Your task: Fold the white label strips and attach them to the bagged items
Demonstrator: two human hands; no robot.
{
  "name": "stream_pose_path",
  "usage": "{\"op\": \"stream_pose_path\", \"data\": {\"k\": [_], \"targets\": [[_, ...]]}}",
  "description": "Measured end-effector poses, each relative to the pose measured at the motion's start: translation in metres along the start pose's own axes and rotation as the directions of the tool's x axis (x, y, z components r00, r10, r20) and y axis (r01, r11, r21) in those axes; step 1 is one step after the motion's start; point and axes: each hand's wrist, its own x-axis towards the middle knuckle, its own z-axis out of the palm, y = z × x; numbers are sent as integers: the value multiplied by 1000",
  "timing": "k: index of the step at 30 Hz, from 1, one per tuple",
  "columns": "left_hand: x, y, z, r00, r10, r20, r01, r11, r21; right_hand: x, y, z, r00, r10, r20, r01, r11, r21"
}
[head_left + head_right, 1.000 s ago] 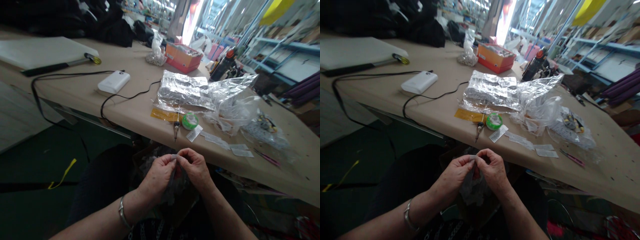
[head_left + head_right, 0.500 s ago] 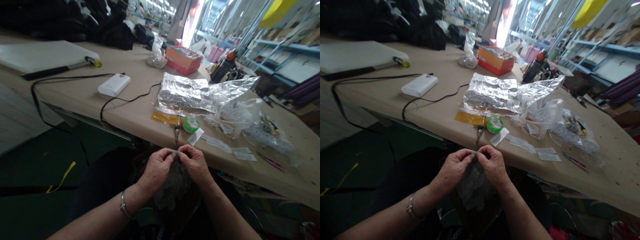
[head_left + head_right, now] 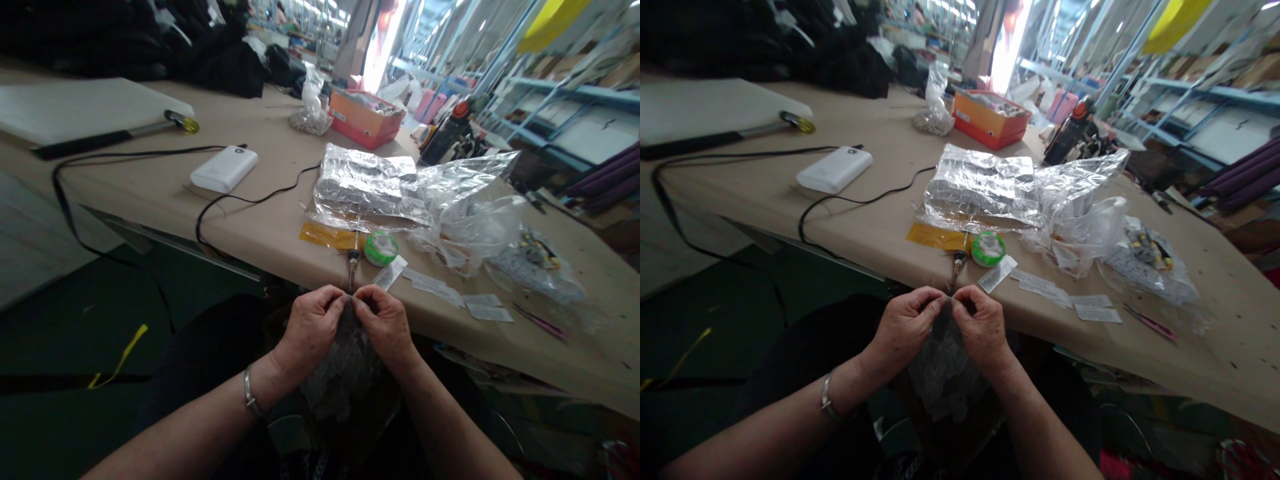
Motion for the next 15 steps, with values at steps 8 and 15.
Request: {"op": "stream_pose_path", "data": {"k": [8,15], "targets": [[3,-3,1,1000,21,2,-21,999,26,2,4,1,999,-37,-4,37,999,3],[6,-8,1,1000,24,7,-24,999,24,3,5,1,999,-31,-19,31,999,11]]}}
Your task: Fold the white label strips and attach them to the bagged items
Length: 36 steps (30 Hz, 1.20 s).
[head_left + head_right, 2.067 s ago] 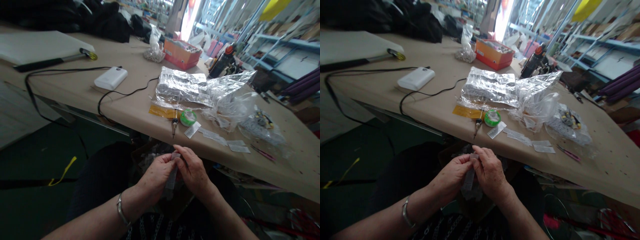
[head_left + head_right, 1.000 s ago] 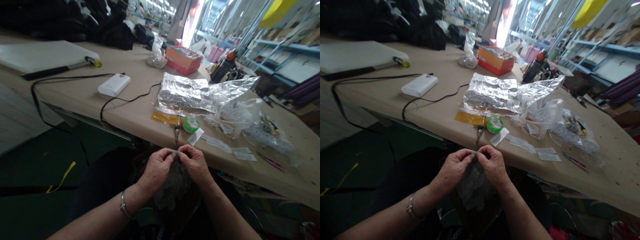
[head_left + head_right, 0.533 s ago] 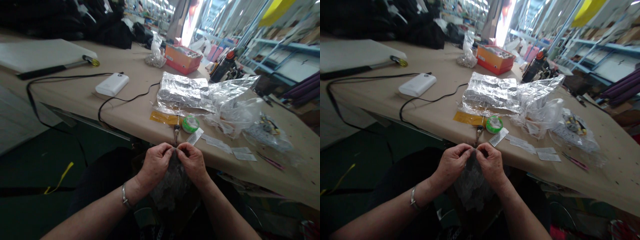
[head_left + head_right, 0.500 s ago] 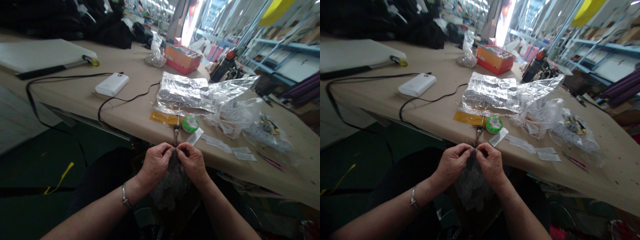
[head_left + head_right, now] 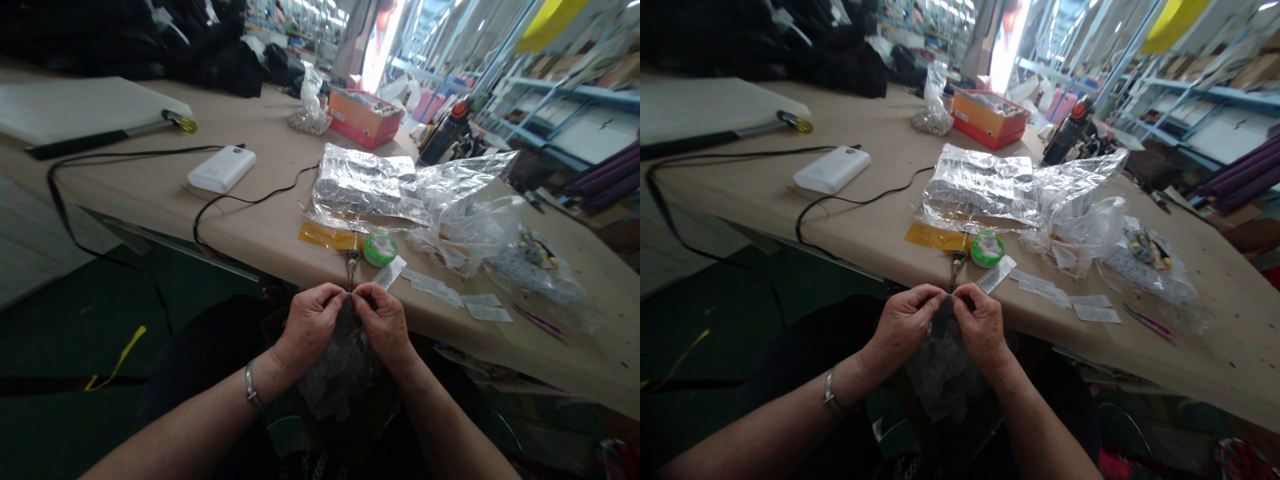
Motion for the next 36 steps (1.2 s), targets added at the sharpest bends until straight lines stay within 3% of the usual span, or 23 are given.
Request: {"op": "stream_pose_path", "data": {"k": [10,14,16,19,21,23,26,30,32,34,36], "targets": [[-2,7,-1,999,-44,23,44,999,0,-6,0,-1,1000,28,4,-28,999,29],[-14,0,-6,991,-103,87,102,995,14,-18,-5,-23,994,-100,48,108,973,-206],[-16,-9,-8,986,-132,106,130,991,23,-17,-4,-38,971,-235,35,229,885,-405],[-15,-25,-12,983,-130,130,124,991,55,-9,5,-53,924,-380,45,309,671,-673],[-15,-33,-14,983,-135,128,123,988,97,-4,14,-57,908,-408,91,324,549,-771],[-16,-38,-14,980,-160,120,146,982,118,-1,24,-57,893,-434,121,348,492,-798],[-21,-36,-7,971,-193,142,183,980,80,-1,34,-56,860,-501,97,384,510,-770],[-24,-16,14,943,-263,205,280,958,-58,-3,37,-59,819,-574,14,440,611,-658],[-23,-2,27,890,-357,283,424,876,-228,-8,35,-62,799,-602,-13,475,643,-600],[-21,10,39,805,-422,417,587,671,-453,-18,31,-62,774,-633,14,534,641,-551],[-17,19,49,749,-418,514,662,456,-595,-32,27,-60,748,-659,75,598,622,-505]]}}
